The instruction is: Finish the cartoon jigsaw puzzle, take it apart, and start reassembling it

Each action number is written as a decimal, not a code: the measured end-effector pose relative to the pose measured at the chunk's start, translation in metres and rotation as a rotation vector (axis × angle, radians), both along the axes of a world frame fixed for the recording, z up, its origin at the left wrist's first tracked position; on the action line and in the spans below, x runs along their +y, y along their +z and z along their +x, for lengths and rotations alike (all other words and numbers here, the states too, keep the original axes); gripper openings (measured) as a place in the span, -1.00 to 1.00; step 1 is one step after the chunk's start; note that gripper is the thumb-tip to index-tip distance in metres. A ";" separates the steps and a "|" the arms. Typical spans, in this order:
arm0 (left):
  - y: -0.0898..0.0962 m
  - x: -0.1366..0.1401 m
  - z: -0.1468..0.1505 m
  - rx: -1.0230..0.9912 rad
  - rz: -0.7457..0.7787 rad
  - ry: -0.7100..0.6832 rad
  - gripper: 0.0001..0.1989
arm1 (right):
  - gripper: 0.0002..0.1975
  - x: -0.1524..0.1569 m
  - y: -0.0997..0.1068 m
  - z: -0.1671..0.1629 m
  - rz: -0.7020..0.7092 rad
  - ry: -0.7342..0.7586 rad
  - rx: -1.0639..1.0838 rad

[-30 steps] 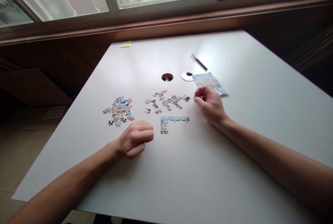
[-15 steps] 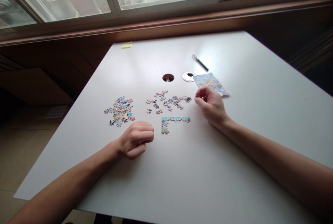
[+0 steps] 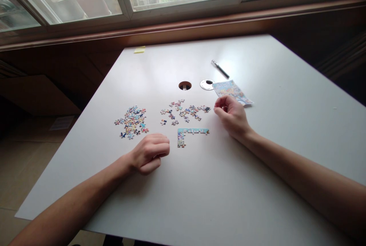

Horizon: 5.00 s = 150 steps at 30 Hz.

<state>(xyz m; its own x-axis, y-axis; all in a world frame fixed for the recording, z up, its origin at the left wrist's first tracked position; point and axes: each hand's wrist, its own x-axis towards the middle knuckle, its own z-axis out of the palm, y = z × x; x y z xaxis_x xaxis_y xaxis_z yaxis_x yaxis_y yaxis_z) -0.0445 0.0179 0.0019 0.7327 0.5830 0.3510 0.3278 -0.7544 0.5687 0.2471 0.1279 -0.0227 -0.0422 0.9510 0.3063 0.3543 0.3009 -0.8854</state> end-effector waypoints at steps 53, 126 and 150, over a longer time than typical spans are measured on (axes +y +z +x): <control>0.015 0.002 0.020 0.289 0.370 0.385 -0.92 | -0.89 -0.027 0.008 -0.013 0.532 0.498 -0.511; -0.004 -0.001 0.029 0.239 0.141 0.371 -0.30 | -0.78 -0.054 -0.001 0.024 0.441 0.422 -0.605; -0.002 -0.006 0.025 0.261 0.142 0.327 -0.59 | -0.68 -0.055 0.002 0.024 0.479 0.573 -0.567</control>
<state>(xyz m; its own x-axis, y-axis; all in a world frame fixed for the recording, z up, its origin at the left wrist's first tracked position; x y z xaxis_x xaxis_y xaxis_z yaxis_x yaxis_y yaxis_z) -0.0194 0.0123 -0.0002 0.5926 0.7581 0.2721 0.6813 -0.6520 0.3328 0.2715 0.0727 -0.0204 -0.7283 0.5165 0.4504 0.3797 0.8512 -0.3622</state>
